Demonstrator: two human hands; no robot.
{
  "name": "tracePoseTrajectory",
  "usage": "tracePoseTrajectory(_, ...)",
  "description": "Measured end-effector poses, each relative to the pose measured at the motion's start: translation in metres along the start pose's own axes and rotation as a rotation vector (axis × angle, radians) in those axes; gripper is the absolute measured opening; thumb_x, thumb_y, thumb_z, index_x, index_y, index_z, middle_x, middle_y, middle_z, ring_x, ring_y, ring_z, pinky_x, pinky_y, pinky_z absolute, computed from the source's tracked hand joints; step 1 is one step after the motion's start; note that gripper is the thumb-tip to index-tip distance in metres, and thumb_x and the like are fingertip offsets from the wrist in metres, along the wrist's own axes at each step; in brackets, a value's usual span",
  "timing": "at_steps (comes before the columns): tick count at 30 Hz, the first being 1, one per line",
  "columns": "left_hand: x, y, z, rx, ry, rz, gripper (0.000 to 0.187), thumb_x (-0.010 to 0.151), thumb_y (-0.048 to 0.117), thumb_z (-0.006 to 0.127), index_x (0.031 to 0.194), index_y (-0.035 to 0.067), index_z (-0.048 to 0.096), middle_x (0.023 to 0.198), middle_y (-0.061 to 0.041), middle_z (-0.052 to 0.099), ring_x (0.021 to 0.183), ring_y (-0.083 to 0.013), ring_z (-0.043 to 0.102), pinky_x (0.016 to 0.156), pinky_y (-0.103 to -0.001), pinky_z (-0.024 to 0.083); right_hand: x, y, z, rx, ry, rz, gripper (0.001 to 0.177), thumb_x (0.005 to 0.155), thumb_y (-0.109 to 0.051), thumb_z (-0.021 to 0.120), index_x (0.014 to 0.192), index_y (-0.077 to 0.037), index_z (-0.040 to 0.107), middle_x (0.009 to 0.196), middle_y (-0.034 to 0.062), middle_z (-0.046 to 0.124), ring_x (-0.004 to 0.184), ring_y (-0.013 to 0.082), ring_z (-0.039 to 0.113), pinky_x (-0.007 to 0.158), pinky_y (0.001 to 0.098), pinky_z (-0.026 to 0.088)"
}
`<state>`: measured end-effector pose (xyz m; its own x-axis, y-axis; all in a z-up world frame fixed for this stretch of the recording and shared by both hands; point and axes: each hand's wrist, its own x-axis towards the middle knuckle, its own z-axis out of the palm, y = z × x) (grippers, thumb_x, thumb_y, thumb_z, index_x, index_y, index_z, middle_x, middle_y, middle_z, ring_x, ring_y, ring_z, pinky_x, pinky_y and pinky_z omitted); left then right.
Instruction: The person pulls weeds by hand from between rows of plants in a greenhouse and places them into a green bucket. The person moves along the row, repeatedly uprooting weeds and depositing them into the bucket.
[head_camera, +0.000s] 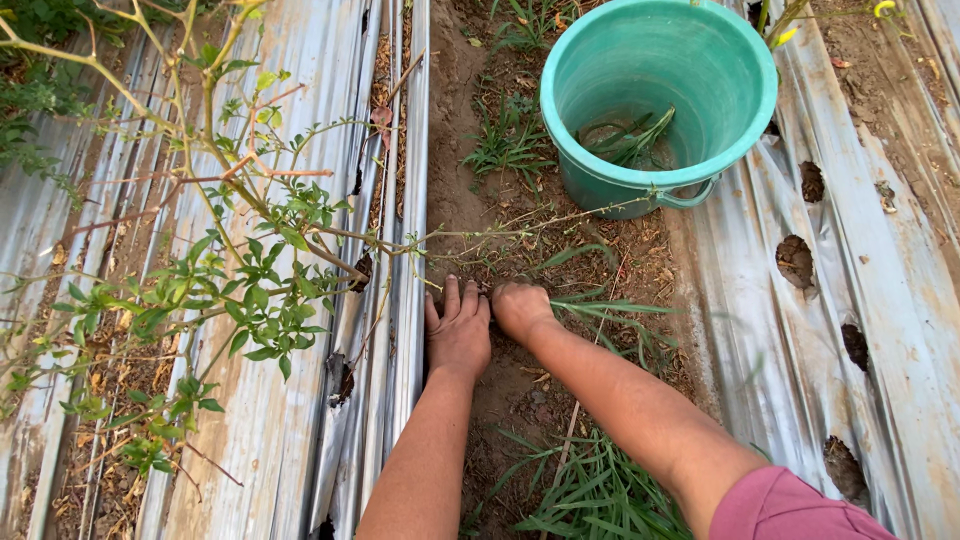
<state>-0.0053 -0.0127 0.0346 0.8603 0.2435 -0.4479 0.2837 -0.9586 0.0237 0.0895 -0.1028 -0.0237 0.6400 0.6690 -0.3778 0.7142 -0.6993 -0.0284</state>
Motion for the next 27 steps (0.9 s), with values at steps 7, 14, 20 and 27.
tracePoseTrajectory(7,0.008,-0.004,0.009,0.008,0.033,0.008,0.059,0.097,0.008,0.035,0.156,0.019,0.038,0.17,-0.003,0.017,0.159,-0.0293,0.0,0.122,-0.061,-0.003,0.012,0.0,-0.001,0.493,-0.147,0.315,0.037,0.099,-0.032,0.055,0.118,-0.006,0.072,0.123,0.02,0.069,0.115,0.0365,0.067,0.097,0.0478,0.053)
tracePoseTrajectory(14,0.004,-0.002,0.004,0.033,0.008,0.002,0.061,0.096,0.007,0.038,0.156,0.018,0.038,0.17,-0.004,0.017,0.158,-0.03,-0.001,0.122,-0.062,-0.003,0.021,0.023,0.023,1.034,-0.055,0.437,0.037,0.097,-0.035,0.055,0.104,-0.003,0.074,0.103,0.0216,0.075,0.098,0.0373,0.074,0.092,0.0488,0.054)
tracePoseTrajectory(20,0.003,0.002,-0.002,0.008,0.005,-0.004,0.061,0.094,0.006,0.04,0.155,0.017,0.04,0.17,-0.005,0.018,0.159,-0.0313,0.001,0.122,-0.063,-0.002,-0.015,0.025,-0.004,0.552,0.038,0.198,0.039,0.094,-0.038,0.062,0.118,-0.008,0.061,0.095,0.0163,0.075,0.09,0.0354,0.073,0.083,0.0477,0.057)
tracePoseTrajectory(27,0.003,0.01,-0.001,0.025,0.03,-0.009,0.06,0.093,0.007,0.043,0.152,0.018,0.044,0.168,-0.005,0.022,0.158,-0.029,0.008,0.12,-0.064,0.001,-0.005,0.037,-0.008,0.344,-0.008,0.207,0.045,0.099,-0.026,0.055,0.141,-0.009,0.048,0.106,0.0182,0.074,0.097,0.0359,0.073,0.081,0.0494,0.059)
